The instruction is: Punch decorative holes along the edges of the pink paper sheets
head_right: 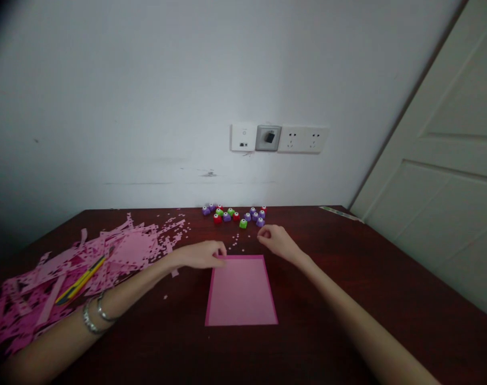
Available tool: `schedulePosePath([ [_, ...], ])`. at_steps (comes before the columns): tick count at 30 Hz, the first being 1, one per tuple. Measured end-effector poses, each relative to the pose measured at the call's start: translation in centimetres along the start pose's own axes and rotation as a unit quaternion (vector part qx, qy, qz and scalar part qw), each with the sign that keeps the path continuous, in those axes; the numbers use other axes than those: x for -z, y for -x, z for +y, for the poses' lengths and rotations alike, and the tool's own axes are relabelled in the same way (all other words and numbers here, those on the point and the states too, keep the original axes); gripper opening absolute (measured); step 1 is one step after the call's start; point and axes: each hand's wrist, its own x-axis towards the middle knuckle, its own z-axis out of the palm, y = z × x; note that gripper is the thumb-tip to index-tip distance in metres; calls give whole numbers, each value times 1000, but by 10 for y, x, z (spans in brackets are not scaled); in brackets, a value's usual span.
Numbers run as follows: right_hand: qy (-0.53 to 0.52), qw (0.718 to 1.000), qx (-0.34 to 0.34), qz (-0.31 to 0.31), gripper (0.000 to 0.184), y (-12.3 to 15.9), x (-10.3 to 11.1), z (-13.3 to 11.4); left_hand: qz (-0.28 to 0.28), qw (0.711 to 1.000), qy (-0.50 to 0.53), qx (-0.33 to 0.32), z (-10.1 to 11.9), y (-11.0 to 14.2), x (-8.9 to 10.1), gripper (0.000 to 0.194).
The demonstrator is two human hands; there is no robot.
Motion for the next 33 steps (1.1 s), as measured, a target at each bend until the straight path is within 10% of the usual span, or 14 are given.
schedulePosePath([
  [7,-76,997,-6,8,31,-38,-34,19,196,980,28,-21,-38,-80,6,19],
  [21,-22,998,55,-10,26,-68,-43,19,81,990,50,-109,-54,-134,4,17],
  [33,13,989,142,29,18,-70,-45,22,130,980,39,-149,-58,-124,2,19],
])
